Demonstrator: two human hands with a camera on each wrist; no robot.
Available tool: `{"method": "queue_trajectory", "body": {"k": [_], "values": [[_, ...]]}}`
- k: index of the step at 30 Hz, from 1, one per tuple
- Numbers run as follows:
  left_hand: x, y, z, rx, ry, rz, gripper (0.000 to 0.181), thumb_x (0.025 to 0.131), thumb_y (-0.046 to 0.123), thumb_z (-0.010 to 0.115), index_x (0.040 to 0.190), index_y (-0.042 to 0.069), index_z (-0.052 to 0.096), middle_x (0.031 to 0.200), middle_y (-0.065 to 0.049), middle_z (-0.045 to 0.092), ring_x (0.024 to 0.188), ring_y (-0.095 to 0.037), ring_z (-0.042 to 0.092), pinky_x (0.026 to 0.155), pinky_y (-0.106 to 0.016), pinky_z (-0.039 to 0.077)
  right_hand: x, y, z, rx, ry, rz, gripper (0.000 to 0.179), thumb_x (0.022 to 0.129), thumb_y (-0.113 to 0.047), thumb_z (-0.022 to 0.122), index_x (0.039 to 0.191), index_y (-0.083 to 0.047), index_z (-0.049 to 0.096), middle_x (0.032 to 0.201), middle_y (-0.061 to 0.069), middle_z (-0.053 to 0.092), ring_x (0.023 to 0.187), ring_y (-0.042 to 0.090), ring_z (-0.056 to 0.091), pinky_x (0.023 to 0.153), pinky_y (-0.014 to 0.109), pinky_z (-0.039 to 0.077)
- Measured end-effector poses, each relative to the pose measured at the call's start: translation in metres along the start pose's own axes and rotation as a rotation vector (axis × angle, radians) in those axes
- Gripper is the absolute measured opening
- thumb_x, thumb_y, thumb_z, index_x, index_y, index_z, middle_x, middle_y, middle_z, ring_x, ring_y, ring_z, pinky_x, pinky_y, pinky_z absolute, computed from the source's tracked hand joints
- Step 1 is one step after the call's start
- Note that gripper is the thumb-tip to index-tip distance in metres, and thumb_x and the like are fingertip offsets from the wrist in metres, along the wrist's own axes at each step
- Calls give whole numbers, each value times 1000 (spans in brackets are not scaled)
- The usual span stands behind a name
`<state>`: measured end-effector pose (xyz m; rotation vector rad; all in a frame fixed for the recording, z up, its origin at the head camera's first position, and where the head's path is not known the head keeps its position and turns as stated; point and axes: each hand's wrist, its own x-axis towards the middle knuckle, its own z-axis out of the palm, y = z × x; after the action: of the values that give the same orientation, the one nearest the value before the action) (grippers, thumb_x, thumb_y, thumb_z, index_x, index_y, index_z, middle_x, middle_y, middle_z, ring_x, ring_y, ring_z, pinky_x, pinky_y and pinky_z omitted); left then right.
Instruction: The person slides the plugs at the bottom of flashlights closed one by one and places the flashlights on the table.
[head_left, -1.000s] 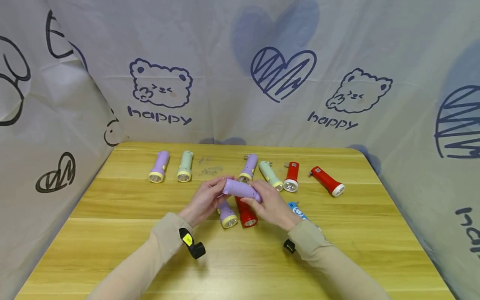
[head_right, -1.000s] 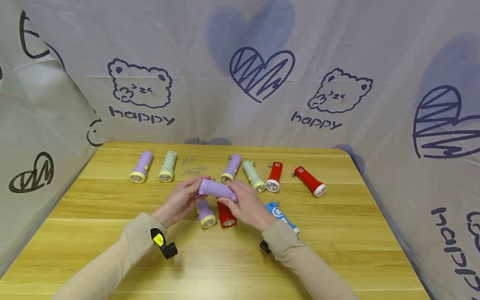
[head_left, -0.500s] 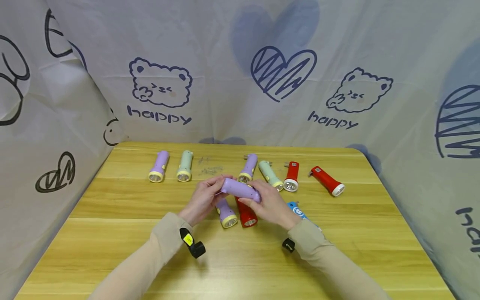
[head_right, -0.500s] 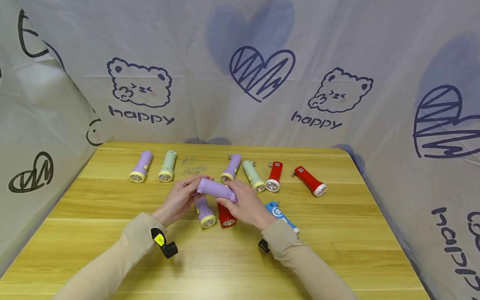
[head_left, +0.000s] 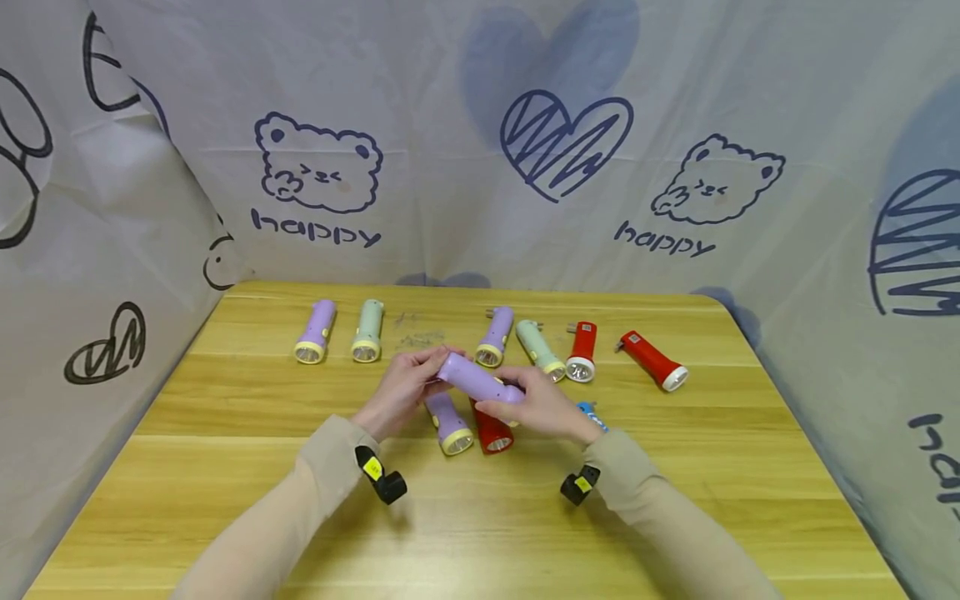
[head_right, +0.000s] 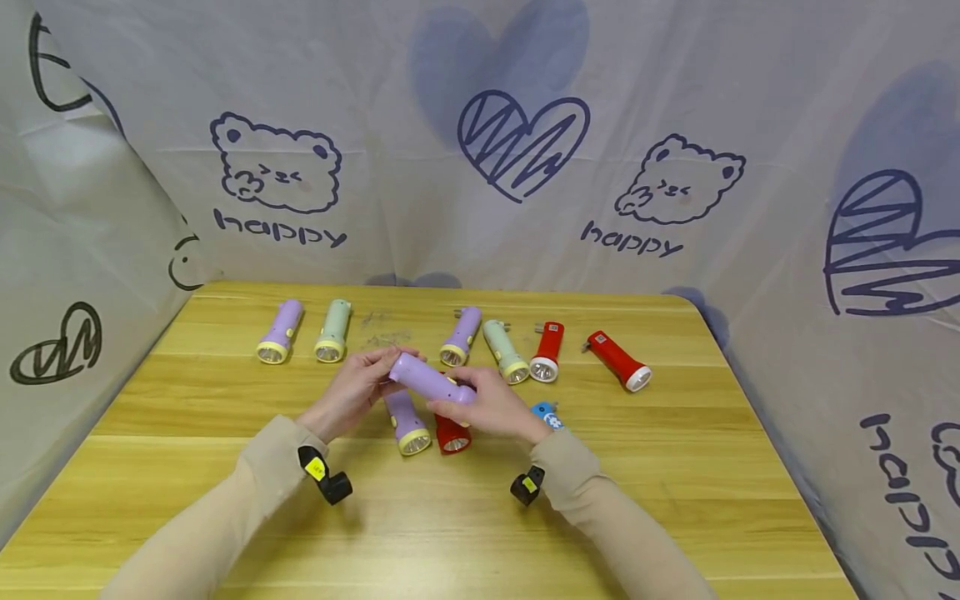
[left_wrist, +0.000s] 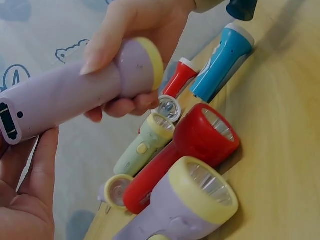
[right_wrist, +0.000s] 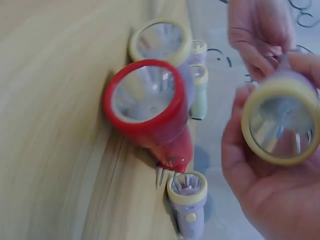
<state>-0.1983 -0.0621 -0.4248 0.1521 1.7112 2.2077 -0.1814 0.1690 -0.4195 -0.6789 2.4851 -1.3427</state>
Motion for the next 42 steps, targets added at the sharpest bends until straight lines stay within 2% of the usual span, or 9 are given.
{"method": "queue_trajectory", "body": {"k": [8, 14, 19, 27, 32, 35, 42], "values": [[5, 3, -9, 79, -59, -2, 43, 107, 25, 50, 131, -9, 60, 104, 7, 75, 95, -8, 71, 84, -23, 61, -1, -3, -7, 258, -228, 68, 41, 97, -21, 67, 130, 1, 61, 115, 23, 70, 94, 12, 68, 85, 28, 58], [7, 6, -15, 134, -110, -17, 46, 109, 24, 46, 133, -14, 55, 101, 8, 75, 94, -7, 71, 85, -24, 61, -1, 1, -6, 366, -311, 83, 49, 97, -23, 67, 136, 5, 54, 128, 34, 61, 102, 12, 67, 92, 26, 56], [9, 11, -19, 219, -134, -20, 44, 108, 24, 47, 131, -12, 58, 109, 4, 74, 97, -7, 69, 85, -24, 60, -1, 1, -5, 448, -348, 94, 60, 95, -20, 69, 144, 5, 46, 136, 36, 56, 115, 21, 66, 98, 27, 55], [14, 15, -24, 275, -164, -59, 43, 108, 24, 48, 130, -11, 60, 114, -2, 74, 100, -7, 68, 85, -23, 60, 0, -5, -1, 358, -331, 105, 59, 91, -17, 73, 142, 2, 50, 134, 24, 63, 112, 13, 64, 96, 27, 55], [15, 18, -25, 299, -194, -48, 42, 108, 22, 47, 130, -12, 60, 116, -5, 74, 98, -7, 68, 83, -23, 60, 2, -7, 2, 298, -324, 106, 57, 92, -16, 72, 142, 1, 50, 132, 21, 65, 111, 11, 64, 94, 26, 55], [16, 19, -27, 319, -201, -46, 41, 108, 21, 47, 131, -11, 59, 118, -7, 73, 97, -7, 68, 83, -23, 60, 2, -7, 3, 273, -317, 105, 56, 92, -16, 71, 141, 2, 51, 132, 20, 65, 112, 13, 65, 96, 28, 56], [17, 20, -26, 374, -205, -30, 42, 108, 23, 47, 129, -10, 61, 133, -22, 64, 95, -7, 66, 81, -22, 59, 1, -12, 4, 208, -292, 94, 53, 92, -17, 72, 138, 1, 55, 130, 18, 67, 114, 19, 67, 98, 33, 57]]}}
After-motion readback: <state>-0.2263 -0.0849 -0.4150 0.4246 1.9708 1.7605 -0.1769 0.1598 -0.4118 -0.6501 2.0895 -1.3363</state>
